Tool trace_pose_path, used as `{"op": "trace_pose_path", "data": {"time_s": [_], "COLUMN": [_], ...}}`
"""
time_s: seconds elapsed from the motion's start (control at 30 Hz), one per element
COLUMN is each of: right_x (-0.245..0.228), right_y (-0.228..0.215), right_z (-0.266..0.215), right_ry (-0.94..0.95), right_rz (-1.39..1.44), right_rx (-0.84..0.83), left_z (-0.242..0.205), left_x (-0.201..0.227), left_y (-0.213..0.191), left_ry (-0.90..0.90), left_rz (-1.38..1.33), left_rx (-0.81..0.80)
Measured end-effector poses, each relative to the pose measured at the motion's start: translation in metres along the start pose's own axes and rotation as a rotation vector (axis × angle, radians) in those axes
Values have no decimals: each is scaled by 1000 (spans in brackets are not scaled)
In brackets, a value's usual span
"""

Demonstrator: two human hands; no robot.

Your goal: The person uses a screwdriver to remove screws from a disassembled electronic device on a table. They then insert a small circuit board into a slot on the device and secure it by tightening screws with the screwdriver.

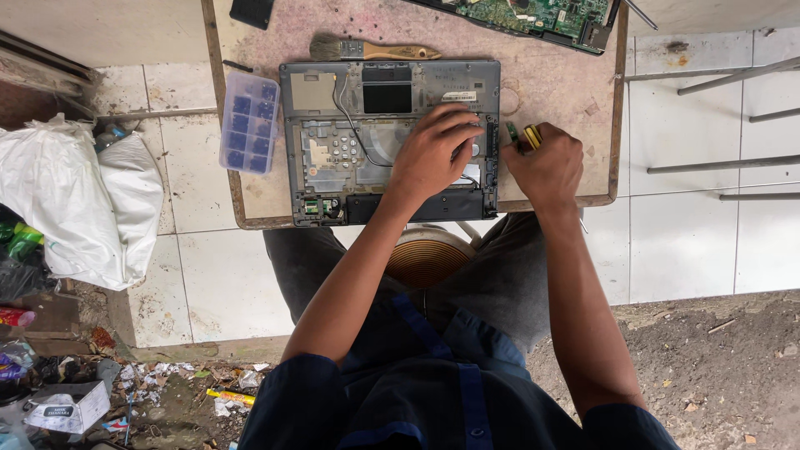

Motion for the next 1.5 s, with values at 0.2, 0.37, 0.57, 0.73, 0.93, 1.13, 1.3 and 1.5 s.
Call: {"op": "trace_pose_path", "data": {"time_s": [0.2, 0.37, 0.57, 0.73, 0.93, 1.13, 1.3, 1.5], "right_x": [57, 6, 17, 9, 18, 33, 14, -18], "right_y": [48, 6, 35, 26, 15, -8, -17, -26], "right_z": [6, 5, -4, -5, 2, 20, 12, -5], "right_ry": [66, 166, 285, 432, 583, 499, 248, 137], "right_rz": [188, 515, 606, 858, 1204, 1282, 1040, 901], "right_rx": [-106, -200, -239, -271, -268, -312, -257, -323], "left_z": [1, 5, 6, 5, 6, 5, 6, 6], "left_x": [-3, 10, 8, 4, 1, -2, 4, 2], "left_y": [-4, -11, -11, -8, -8, -6, -9, -10], "left_ry": [11, 0, 12, 14, 46, 49, 36, 10], "left_rz": [-36, -47, -35, -23, -15, -19, -10, -37], "left_rx": [-2, -11, -5, 0, 19, 34, 52, 24]}}
Point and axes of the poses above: each hand's wrist, its own z-axis towards the middle knuckle, its own y-axis out of the palm, x = y × z, the point moved 2 cm from there along z, towards the middle knuckle, and after that the axes turned 12 degrees about -z, right-handed, at the moved point
